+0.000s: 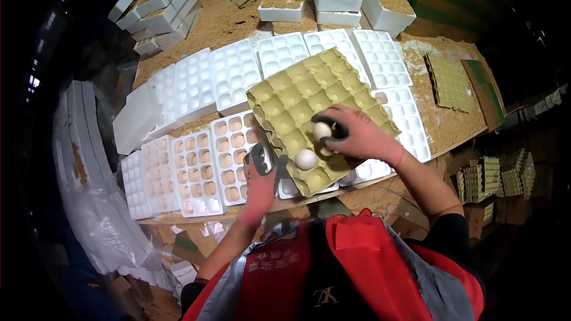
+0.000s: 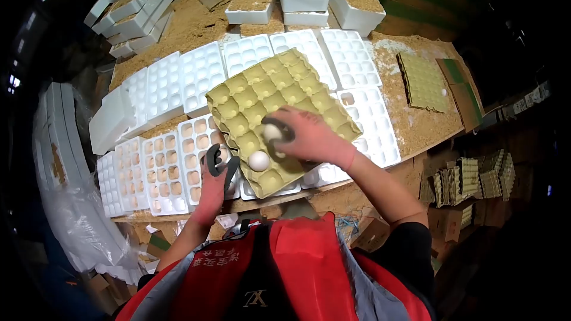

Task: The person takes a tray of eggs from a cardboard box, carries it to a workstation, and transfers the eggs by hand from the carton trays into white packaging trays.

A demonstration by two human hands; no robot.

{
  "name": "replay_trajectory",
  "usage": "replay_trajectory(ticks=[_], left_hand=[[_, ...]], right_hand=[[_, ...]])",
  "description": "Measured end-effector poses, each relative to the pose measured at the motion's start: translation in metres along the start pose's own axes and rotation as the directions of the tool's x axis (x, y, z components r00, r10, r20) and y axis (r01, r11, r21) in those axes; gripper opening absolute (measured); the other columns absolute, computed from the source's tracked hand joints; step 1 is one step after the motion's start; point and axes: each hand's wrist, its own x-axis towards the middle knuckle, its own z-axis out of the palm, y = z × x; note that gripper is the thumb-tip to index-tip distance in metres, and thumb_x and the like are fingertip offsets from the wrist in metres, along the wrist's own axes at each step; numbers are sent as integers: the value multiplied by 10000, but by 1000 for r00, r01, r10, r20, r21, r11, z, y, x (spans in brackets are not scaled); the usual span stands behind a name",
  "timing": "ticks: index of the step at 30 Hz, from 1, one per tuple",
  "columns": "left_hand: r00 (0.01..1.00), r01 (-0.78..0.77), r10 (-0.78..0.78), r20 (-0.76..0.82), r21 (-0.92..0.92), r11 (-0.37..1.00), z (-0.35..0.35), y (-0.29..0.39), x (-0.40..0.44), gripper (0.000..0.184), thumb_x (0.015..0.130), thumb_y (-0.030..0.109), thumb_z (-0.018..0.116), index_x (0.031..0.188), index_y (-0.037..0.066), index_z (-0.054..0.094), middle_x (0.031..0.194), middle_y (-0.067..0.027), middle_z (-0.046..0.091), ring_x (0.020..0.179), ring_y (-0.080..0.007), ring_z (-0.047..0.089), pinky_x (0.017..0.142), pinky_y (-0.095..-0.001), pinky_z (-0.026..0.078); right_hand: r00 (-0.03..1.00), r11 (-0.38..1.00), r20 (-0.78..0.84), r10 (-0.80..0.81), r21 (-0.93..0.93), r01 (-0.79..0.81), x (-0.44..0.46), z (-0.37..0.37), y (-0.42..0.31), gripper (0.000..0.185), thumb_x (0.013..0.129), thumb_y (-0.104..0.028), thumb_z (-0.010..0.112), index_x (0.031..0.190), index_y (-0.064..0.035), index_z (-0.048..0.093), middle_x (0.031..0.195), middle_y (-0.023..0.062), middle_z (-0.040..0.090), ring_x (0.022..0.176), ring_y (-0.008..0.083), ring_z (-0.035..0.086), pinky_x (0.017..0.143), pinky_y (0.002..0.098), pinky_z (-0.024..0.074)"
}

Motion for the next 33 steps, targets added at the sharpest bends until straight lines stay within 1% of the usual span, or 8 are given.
replay_trajectory(ticks=[2,5,8,14,18,28,32,33], left_hand=[[986,-149,123,110,274,950,9,5,-1,770,867,282,734,1467,0,343,1439,-265,408,1382,-413,315,1154,-469,270],[994,-106,108,-2,148,983,29,29,-13,666,874,283,747,1405,8,452,1369,-227,452,1321,-361,373,1113,-435,309],[970,-236,238,-42,44,971,31,17,-16,678,880,251,753,1422,-4,437,1390,-222,418,1321,-347,369,1111,-426,310],[847,-531,527,-66,-106,841,32,83,-14,625,978,205,617,1500,-9,348,1454,-158,467,1296,-235,467,1076,-352,377],[797,-537,568,205,-190,822,100,145,3,571,995,207,573,1488,2,369,1385,-145,501,1250,-238,490,1074,-353,374],[857,-314,316,406,-75,947,267,140,-8,387,932,145,595,1291,3,570,1171,-116,604,1100,-200,567,983,-312,438],[810,-581,502,303,296,758,264,94,-39,536,775,32,707,1289,18,558,1251,-233,538,1203,-408,526,1028,-435,439],[791,-611,529,308,362,704,256,76,-48,560,750,68,744,1277,34,559,1295,-244,516,1248,-433,479,1060,-467,405]], right_hand=[[943,937,-221,-250,-299,179,-11,13,28,573,775,-294,770,1273,-77,588,1267,200,528,1187,362,537,1022,440,433],[704,823,-696,-141,-478,-307,-25,-15,64,620,835,-341,715,1346,-56,510,1323,217,484,1254,392,459,1021,480,404],[755,833,-385,531,70,-549,-49,-16,90,513,916,-347,611,1279,0,509,1159,268,621,1117,402,594,956,471,464],[706,922,-598,379,313,-229,-103,-30,71,440,909,-267,641,1232,25,577,1117,234,665,1029,311,643,936,373,491],[570,647,-616,544,740,182,-174,-51,121,391,958,-164,626,1291,36,586,1160,78,666,1013,156,616,893,277,491],[-227,739,-707,670,664,116,-336,-119,447,440,982,-256,633,1271,74,590,1116,82,674,920,197,618,847,320,491],[-201,667,-636,745,718,199,-316,-152,604,494,986,-376,619,1217,60,623,1052,85,673,875,206,590,763,339,484],[-49,679,-728,684,611,408,-318,-153,660,523,979,-402,623,1208,69,623,1015,104,693,835,237,610,722,387,489]])
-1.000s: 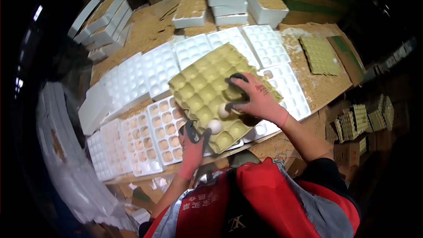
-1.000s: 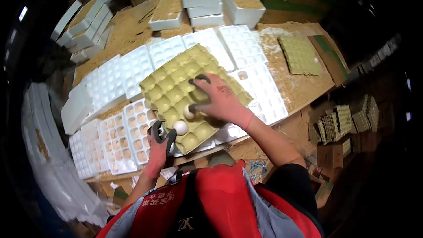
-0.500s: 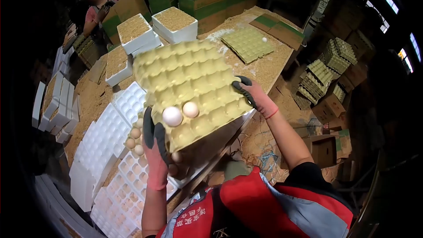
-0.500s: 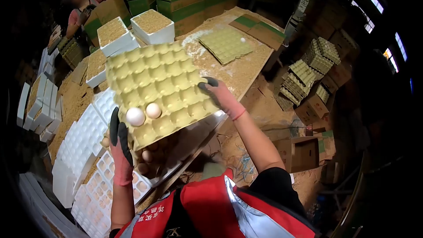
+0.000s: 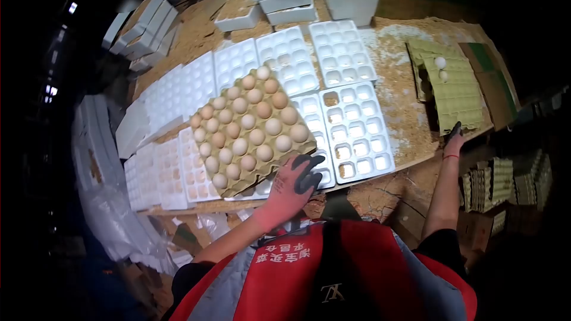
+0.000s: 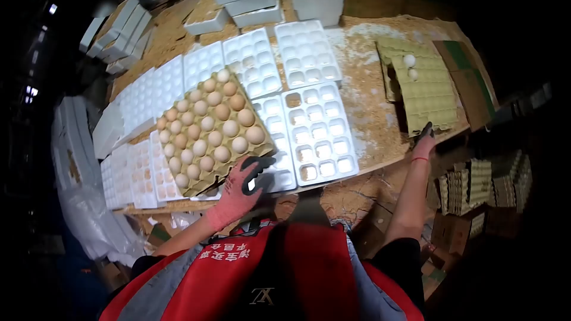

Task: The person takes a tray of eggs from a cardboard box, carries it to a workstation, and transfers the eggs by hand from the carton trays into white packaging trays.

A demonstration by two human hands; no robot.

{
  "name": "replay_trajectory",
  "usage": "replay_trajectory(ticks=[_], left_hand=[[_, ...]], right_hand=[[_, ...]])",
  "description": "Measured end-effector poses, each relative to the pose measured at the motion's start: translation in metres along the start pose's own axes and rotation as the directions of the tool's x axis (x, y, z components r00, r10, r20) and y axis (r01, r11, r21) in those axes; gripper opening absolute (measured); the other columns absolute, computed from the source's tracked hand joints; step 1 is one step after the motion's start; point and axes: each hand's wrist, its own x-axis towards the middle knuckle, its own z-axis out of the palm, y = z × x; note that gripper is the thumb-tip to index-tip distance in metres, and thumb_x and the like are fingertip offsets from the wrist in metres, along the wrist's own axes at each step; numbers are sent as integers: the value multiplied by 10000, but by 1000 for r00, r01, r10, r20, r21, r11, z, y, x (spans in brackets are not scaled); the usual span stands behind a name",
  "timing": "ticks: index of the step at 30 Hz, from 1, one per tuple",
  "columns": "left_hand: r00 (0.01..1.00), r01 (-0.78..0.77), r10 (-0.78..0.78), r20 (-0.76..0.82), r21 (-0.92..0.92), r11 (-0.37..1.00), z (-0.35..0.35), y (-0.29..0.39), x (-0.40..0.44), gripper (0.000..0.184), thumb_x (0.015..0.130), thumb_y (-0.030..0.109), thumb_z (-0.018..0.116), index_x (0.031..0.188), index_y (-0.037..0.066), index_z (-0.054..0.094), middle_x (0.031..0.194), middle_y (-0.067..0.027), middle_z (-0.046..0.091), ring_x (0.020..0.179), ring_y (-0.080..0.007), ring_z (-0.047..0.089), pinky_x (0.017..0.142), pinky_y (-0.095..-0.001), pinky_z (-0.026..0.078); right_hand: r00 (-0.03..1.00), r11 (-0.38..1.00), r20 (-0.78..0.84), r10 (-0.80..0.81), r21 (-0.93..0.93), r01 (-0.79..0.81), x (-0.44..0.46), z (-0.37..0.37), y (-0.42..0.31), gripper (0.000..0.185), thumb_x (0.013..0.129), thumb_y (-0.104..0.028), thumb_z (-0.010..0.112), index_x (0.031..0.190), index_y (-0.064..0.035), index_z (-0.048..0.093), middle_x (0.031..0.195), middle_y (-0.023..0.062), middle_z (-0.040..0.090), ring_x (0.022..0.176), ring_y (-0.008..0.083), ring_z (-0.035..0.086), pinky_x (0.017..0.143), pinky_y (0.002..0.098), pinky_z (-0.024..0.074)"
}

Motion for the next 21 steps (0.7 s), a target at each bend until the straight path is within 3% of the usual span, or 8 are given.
replay_trajectory(ticks=[1,3,6,9,11,14,17,21], left_hand=[[999,1,-6,54,88,996,-20,14,-4,487,750,87,755,1210,37,602,1264,-242,537,1201,-433,512,1016,-469,443],[986,168,-160,-51,238,957,-48,8,-23,391,747,90,753,1117,34,643,1189,-225,575,1121,-420,553,948,-482,475],[957,272,-226,-182,288,918,-78,-10,-13,371,756,110,737,1112,57,650,1129,-193,595,1015,-375,577,884,-481,467],[990,139,-104,-92,680,720,-58,-23,10,508,753,152,757,1226,76,588,1185,-165,565,1095,-336,543,915,-436,443],[989,129,-143,-35,674,727,-51,-46,12,623,730,227,800,1269,53,539,1218,-148,559,1158,-323,518,959,-429,430],[993,105,-116,-20,590,801,-65,-45,19,455,819,221,744,1200,46,567,1159,-116,598,1064,-246,580,906,-370,472],[904,306,-417,-95,-538,786,-75,-58,15,311,887,214,690,1127,36,604,1046,-72,615,964,-161,599,842,-305,500],[936,350,-349,44,-191,917,-61,-34,51,349,806,183,756,1087,33,614,1113,-170,607,992,-337,620,843,-391,510]], right_hand=[[984,857,-77,162,-483,-179,38,-18,1,540,981,-365,629,1251,100,583,1063,166,689,880,267,621,763,404,503],[929,431,-159,-333,-902,0,-70,64,-92,459,1000,-225,602,1292,121,525,1198,212,628,965,281,625,857,380,525],[884,895,452,-117,-338,291,-230,185,-167,378,975,-101,607,1321,39,547,1220,136,625,1045,199,611,910,318,489],[-67,602,998,6,50,797,-392,274,-210,564,793,-106,733,1331,-131,564,1347,148,497,1249,320,497,1019,424,445],[-309,238,951,19,295,925,-415,298,-164,620,727,-113,742,1306,-149,521,1308,143,493,1161,327,509,968,448,449],[-283,394,959,20,253,884,-408,318,-166,525,715,-107,745,1199,-102,541,1258,128,520,1111,319,534,930,437,466],[203,939,953,224,-267,218,-388,326,-185,497,747,-160,752,1202,-97,563,1103,146,532,1001,347,629,904,405,523],[-134,408,983,122,73,910,-402,355,-187,515,763,-138,708,1256,-124,563,1125,167,522,966,340,624,826,406,532]])
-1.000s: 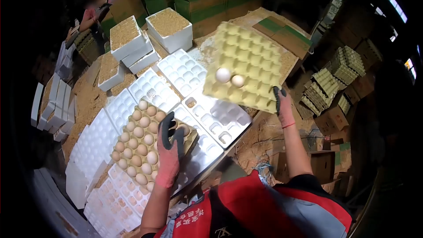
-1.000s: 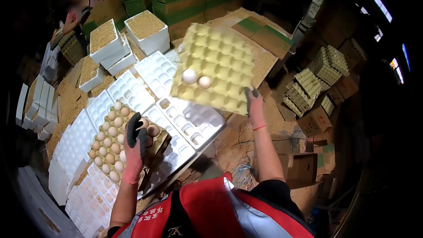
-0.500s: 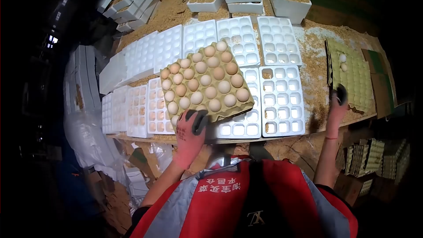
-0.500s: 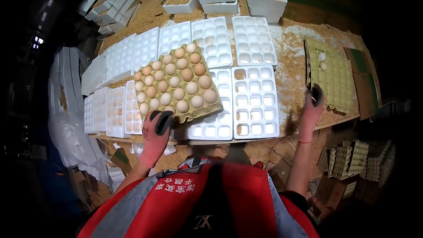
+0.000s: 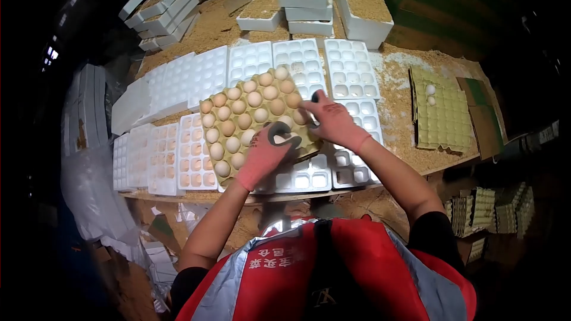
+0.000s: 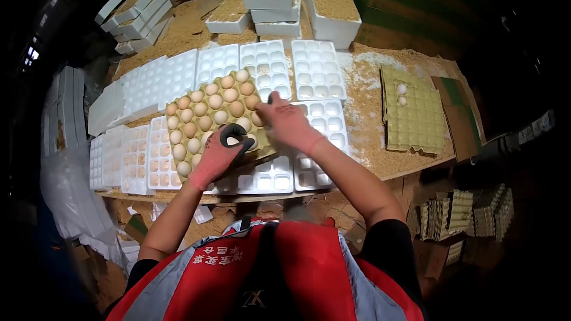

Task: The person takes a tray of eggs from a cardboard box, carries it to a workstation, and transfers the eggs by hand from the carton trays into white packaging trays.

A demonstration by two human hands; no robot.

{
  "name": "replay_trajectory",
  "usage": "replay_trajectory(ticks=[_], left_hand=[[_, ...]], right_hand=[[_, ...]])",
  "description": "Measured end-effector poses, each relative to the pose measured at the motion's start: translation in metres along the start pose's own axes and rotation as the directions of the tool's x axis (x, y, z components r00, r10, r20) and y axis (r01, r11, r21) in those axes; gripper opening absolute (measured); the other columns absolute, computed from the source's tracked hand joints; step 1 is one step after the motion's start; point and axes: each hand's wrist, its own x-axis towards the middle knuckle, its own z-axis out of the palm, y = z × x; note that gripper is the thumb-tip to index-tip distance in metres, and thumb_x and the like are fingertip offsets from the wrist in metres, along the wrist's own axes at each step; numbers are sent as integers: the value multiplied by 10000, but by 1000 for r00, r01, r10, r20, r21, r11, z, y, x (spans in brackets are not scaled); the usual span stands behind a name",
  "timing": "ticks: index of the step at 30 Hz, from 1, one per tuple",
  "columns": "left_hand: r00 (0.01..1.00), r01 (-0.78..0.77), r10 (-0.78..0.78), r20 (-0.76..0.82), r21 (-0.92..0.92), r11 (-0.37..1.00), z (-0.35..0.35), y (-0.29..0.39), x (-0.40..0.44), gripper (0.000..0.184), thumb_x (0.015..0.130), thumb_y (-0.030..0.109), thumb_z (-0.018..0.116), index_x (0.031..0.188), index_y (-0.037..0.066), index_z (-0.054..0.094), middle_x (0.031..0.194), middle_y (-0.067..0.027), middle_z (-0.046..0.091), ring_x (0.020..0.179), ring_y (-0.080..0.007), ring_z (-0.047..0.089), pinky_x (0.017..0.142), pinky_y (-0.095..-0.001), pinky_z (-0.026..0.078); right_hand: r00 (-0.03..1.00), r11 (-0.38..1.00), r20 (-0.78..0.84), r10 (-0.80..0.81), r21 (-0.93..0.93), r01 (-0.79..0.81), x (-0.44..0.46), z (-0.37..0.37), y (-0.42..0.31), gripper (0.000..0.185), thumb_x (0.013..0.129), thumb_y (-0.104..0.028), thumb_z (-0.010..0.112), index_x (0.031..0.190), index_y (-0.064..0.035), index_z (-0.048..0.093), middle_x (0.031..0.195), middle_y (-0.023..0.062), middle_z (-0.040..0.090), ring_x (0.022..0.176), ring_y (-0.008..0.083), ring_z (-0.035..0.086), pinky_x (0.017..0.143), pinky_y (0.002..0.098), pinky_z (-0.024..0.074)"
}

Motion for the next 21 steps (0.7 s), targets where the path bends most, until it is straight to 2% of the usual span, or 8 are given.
replay_trajectory(ticks=[2,5,7,10,14,16,18,21], left_hand=[[982,-177,168,82,698,694,16,13,3,385,765,266,760,1066,66,627,1095,-166,598,986,-331,627,845,-442,515],[981,-196,123,153,805,560,24,10,14,416,747,285,775,1069,80,611,1060,-156,609,1024,-311,612,892,-427,490],[994,-96,109,6,515,852,15,16,5,434,782,260,761,1132,40,628,1029,-135,666,906,-247,646,784,-375,525],[968,251,-209,138,-516,819,13,36,5,397,959,287,592,1244,12,605,1033,-61,680,770,-102,607,644,-226,495],[843,-484,528,100,-287,827,94,-25,15,412,978,210,565,1334,3,564,1259,-123,621,1112,-154,595,926,-293,490],[889,417,-194,414,-559,717,103,72,36,416,978,345,597,1269,47,612,999,-17,638,757,-76,578,599,-202,440],[989,-142,148,-12,208,968,147,57,81,371,907,265,646,1174,10,615,1071,-140,643,988,-273,646,858,-416,513],[948,-246,297,113,852,462,187,4,161,251,879,223,621,1095,112,684,1061,-134,597,998,-283,589,817,-381,487]], right_hand=[[995,980,71,-70,-181,81,14,34,13,319,877,-161,575,1194,-131,566,1085,162,530,980,336,624,786,430,519],[994,976,-15,110,191,-105,1,-2,14,426,793,-219,738,1180,-92,613,1067,158,640,991,290,661,838,392,531],[919,625,-30,393,742,-243,-24,-16,42,460,744,-177,786,1166,-43,659,1071,150,712,978,204,687,875,318,534],[750,742,-206,629,447,-500,-41,19,126,421,772,-214,759,1146,-67,635,1025,118,704,931,280,695,859,369,546],[789,794,-202,581,353,-495,-43,53,175,364,841,-277,698,1139,-79,637,1133,169,620,1050,344,625,927,418,495],[732,795,-371,572,472,-382,-43,76,194,322,906,-121,580,1221,-52,590,1239,201,568,1133,411,572,969,444,477],[762,857,-401,509,323,-402,-51,76,202,329,901,-73,554,1228,-45,578,1246,202,555,1150,410,546,988,439,459],[814,898,-381,439,223,-380,-63,72,199,331,884,-47,548,1212,-39,585,1234,198,551,1162,398,529,1005,440,442]])
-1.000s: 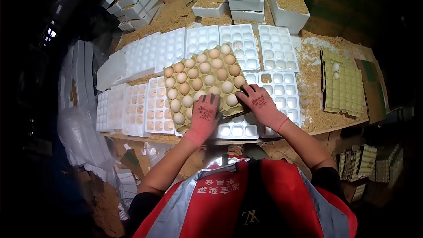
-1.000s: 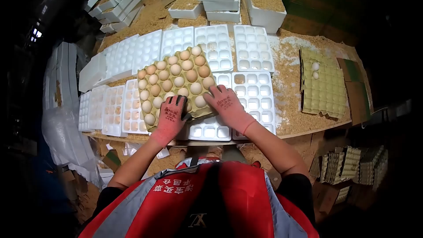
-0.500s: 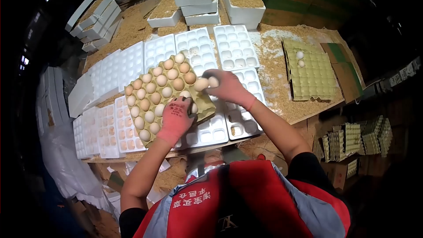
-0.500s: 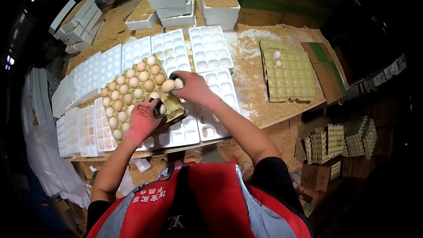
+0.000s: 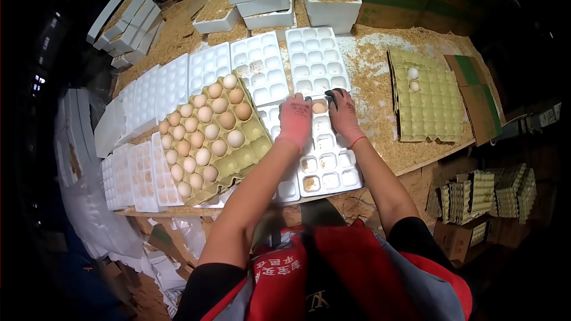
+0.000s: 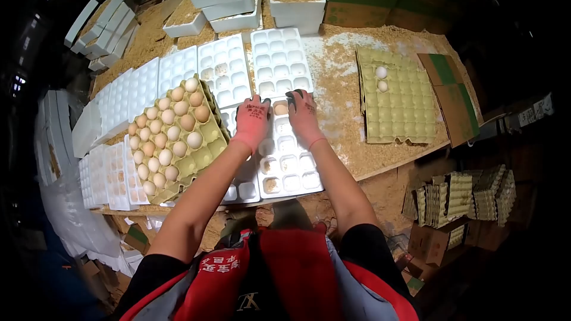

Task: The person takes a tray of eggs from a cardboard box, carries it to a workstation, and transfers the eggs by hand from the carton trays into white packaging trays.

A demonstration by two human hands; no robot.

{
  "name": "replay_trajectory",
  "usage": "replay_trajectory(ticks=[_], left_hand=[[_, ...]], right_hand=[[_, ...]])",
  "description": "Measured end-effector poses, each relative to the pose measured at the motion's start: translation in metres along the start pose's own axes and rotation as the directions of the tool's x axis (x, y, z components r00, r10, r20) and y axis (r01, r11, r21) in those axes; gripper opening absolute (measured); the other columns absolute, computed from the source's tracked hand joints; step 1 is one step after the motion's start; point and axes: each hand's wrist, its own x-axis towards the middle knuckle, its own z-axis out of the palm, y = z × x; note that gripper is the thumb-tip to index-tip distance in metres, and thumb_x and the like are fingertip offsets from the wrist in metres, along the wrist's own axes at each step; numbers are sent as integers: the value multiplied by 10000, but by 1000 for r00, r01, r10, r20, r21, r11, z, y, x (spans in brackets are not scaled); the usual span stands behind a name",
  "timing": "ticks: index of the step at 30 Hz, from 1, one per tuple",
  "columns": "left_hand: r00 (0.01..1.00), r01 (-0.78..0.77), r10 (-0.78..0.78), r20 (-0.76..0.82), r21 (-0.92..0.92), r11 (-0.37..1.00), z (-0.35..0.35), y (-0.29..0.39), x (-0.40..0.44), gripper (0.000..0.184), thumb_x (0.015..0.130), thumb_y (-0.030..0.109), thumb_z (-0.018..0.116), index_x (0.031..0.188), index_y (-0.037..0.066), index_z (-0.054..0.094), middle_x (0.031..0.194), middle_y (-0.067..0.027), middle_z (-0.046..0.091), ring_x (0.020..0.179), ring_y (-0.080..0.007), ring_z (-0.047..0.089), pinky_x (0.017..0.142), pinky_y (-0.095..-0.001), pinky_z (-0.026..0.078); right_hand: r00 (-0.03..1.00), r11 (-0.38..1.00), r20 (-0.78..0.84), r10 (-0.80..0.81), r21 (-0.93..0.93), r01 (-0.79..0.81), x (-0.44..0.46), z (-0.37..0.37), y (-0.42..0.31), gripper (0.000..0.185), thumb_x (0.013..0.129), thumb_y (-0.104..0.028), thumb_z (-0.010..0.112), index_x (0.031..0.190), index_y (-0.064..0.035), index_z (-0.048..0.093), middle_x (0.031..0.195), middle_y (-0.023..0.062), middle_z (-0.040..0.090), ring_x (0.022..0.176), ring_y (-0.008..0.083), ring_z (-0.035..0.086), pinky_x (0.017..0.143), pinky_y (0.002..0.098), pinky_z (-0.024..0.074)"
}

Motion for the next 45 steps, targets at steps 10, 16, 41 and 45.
replay_trajectory(ticks=[10,16,41,45], left_hand=[[984,87,-110,-140,-165,983,30,49,-69,475,875,266,584,1290,34,598,1291,-187,553,1208,-392,515,1063,-484,350],[953,294,-304,6,-265,918,-149,-61,-150,347,762,205,721,1069,78,622,1066,-139,599,1023,-315,586,874,-434,475],[818,498,-476,322,-810,309,-150,-185,-112,440,874,237,659,1282,88,592,1119,-83,619,849,-172,579,704,-293,500],[972,220,-233,33,227,949,-91,-184,-57,256,780,246,743,980,89,708,1289,-152,538,1020,-346,547,906,-426,488]], right_hand=[[999,881,-35,-24,472,37,-1,-66,-121,263,887,-15,545,1134,-9,637,1094,166,616,1005,353,617,926,386,481],[686,690,309,-659,-116,715,9,21,-195,426,863,-99,542,1289,-107,557,1311,161,514,1175,301,537,903,383,469],[773,916,502,-389,119,384,145,35,-236,521,740,-173,630,1260,-142,625,1181,208,605,1057,369,624,921,402,515],[719,623,449,-531,-368,690,146,77,-237,249,841,-204,583,1001,-107,747,1148,171,607,992,330,640,844,413,534]])
